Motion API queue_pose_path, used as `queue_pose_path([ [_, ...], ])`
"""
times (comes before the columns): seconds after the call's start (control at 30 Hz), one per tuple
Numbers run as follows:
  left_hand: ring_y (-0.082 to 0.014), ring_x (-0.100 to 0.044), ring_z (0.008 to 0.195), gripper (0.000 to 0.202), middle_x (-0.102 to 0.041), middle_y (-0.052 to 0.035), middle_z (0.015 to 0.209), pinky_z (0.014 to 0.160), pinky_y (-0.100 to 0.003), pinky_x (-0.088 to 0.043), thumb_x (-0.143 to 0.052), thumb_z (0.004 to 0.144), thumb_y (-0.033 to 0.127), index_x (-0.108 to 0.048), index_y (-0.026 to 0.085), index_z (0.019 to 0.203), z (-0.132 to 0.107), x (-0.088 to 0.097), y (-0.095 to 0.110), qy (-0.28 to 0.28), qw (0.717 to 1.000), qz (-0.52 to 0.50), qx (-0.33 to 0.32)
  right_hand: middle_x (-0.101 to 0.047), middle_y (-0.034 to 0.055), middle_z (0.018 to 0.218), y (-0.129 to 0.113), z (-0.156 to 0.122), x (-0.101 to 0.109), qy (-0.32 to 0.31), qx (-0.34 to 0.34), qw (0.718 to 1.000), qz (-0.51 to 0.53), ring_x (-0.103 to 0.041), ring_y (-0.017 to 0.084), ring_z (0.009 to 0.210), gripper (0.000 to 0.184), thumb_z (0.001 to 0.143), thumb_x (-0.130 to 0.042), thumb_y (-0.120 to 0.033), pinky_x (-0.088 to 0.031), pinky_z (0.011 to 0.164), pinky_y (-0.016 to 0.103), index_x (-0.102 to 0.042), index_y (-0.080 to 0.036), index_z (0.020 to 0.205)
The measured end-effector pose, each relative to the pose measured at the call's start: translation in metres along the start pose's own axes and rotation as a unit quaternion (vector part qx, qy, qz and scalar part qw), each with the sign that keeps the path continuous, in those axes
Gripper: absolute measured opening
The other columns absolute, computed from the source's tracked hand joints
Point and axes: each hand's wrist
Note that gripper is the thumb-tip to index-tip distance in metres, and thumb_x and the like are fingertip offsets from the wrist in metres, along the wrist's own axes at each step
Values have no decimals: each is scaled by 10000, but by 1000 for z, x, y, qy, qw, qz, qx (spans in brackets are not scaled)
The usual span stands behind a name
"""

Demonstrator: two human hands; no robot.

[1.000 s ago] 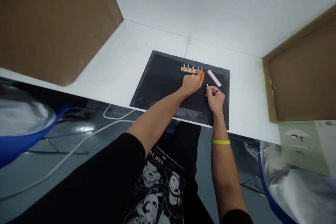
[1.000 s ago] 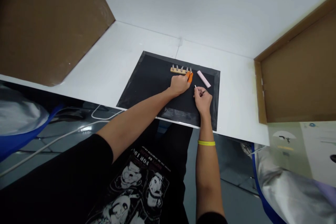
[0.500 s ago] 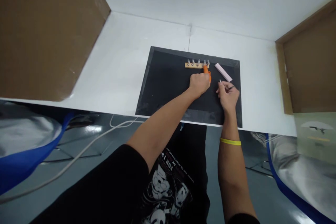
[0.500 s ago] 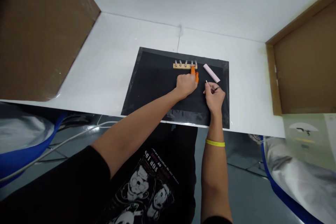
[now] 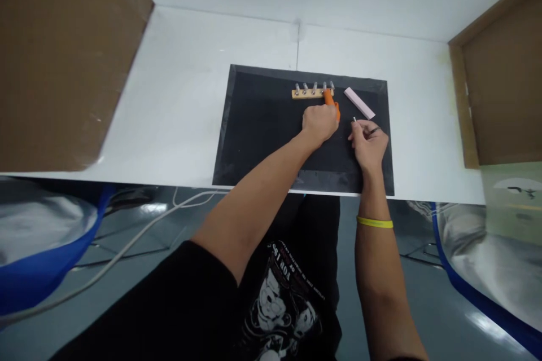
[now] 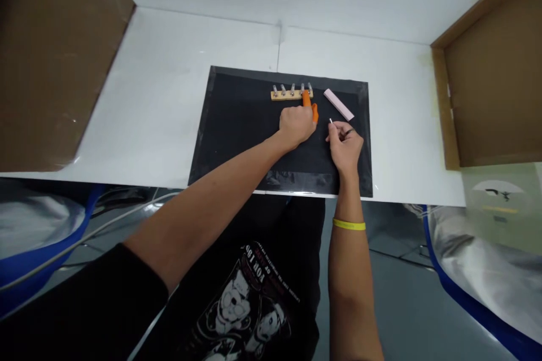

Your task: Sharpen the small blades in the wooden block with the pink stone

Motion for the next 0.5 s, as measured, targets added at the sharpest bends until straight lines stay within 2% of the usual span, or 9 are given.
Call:
queue_pose_path([
  [0.23,-255,-693,958,536,-729,-191,948,865,-319,-475,-471,1009,280,-448,9,1471,-1,0,2,30,999,-13,25,-588,-20,635,-1,1,1,-10,11,1000,13,-489,89,503,326,913,-602,-476,-389,507,228,-669,-157,917],
  [0.37,-270,-663,1045,505,-712,-191,975,932,-322,-452,-445,1010,257,-474,-2,1443,-1,-3,1,66,997,-14,33,-593,-24,635,-1,0,2,-19,22,1000,11,-523,93,534,301,932,-582,-460,-414,538,225,-670,-172,924],
  [0.5,-269,-653,1043,426,-697,-150,958,961,-343,-442,-447,1004,246,-550,56,1372,-1,-7,-1,75,996,-25,40,-582,-26,632,1,1,2,-25,22,999,6,-537,97,544,298,949,-561,-457,-426,546,227,-663,-177,932],
])
Point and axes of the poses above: each hand's wrist, its own z-axis towards the middle knuckle, its own x-axis out of the back of the hand, y = z × x
